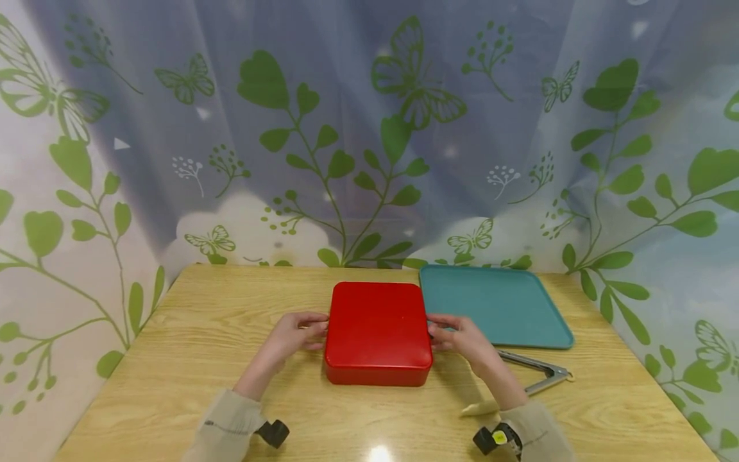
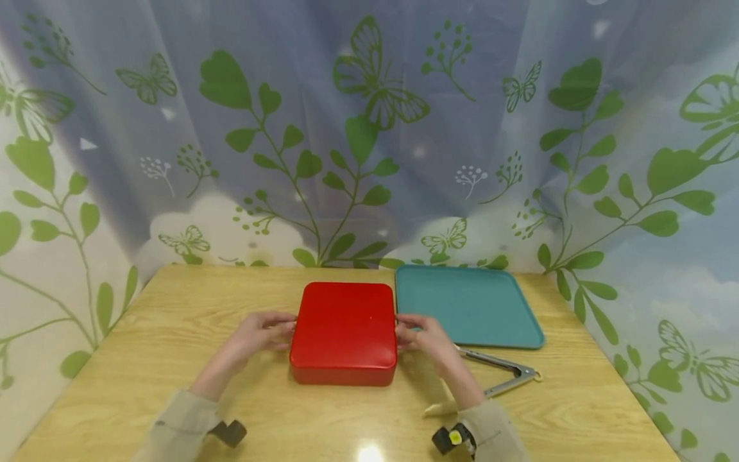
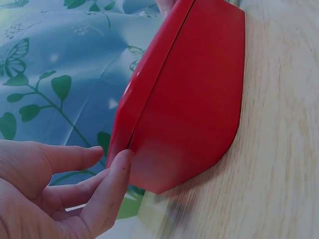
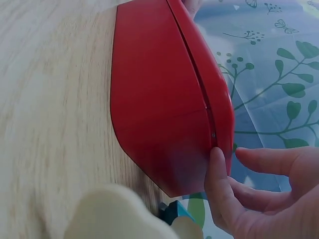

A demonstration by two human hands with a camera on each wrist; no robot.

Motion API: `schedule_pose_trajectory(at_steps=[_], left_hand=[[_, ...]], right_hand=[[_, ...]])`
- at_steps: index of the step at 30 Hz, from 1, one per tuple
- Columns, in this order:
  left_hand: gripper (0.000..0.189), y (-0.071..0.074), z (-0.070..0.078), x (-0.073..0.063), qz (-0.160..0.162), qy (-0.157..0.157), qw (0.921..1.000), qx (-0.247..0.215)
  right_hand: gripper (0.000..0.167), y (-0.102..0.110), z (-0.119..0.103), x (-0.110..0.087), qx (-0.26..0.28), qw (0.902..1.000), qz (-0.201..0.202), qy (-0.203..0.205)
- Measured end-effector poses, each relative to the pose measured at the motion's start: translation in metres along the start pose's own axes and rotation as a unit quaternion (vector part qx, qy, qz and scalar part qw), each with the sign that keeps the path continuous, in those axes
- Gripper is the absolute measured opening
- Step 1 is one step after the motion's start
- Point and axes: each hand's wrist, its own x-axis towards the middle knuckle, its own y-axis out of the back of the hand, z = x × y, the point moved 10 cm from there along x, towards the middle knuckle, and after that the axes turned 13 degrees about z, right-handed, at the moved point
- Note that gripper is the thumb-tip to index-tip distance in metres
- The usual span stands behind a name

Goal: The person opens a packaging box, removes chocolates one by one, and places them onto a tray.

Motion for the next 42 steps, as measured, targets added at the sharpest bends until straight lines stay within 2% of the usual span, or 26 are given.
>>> schedule_pose_trajectory(at_steps=[10, 26, 35, 42], left_hand=[[0.038, 0.000, 0.001, -0.001, 0.012, -0.006, 0.9999, 0.009], [0.037, 0.001, 0.004, -0.003, 0.046, -0.017, 0.9983, 0.034], [0.038, 0.002, 0.019, -0.006, 0.035, -0.035, 0.9986, 0.017], [0.040, 0.002, 0.023, -0.009, 0.019, -0.035, 0.9992, 0.008]], right_hand=[[0.055, -0.003, 0.001, -0.001, -0.001, 0.9996, 0.026, -0.010], [0.057, -0.005, -0.004, -0.005, -0.001, 0.9994, 0.035, 0.005], [0.057, -0.001, -0.014, -0.007, -0.011, 0.9984, 0.056, 0.007], [0.059, 0.000, -0.019, -0.009, -0.005, 0.9986, 0.050, 0.015]])
